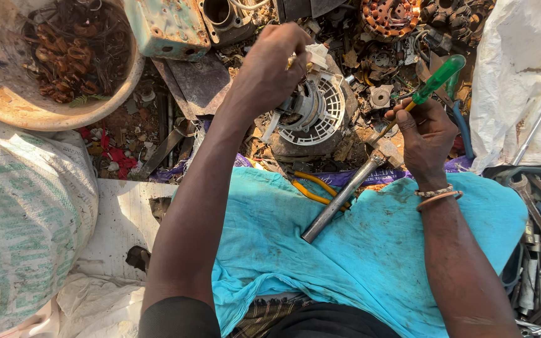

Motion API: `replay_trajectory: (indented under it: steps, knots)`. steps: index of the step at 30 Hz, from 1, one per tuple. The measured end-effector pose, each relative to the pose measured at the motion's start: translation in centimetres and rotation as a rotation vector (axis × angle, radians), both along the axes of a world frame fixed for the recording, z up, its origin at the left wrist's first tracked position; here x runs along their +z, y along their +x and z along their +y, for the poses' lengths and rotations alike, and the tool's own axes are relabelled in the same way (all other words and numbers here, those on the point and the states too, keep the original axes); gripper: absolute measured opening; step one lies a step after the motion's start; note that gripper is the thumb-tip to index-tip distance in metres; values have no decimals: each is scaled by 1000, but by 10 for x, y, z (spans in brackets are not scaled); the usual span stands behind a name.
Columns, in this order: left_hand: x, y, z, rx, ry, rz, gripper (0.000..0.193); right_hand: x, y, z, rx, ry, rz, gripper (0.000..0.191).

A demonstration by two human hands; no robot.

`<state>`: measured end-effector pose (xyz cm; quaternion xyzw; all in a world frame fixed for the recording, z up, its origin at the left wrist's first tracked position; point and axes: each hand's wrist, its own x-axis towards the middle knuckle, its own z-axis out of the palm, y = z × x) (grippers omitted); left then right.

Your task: The person sits on the ground with a motor on their lap and first hammers a red disc-shaped object, then removes a metal ring from it. They then use a screwdriver to unscrew and pry parts from a small electric motor, working on it piece by piece.

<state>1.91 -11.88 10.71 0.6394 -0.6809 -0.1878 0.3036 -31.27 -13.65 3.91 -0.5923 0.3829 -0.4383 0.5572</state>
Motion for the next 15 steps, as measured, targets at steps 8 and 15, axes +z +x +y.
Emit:
replay_trajectory:
  steps: [8,15]
  knots:
    - [30,104,253,645,-478,313,19,-4,-1,0,-3,2,-23,15]
    - [96,213,491,1446,133,-128,17,-6,2,4,23,-33,-2,17]
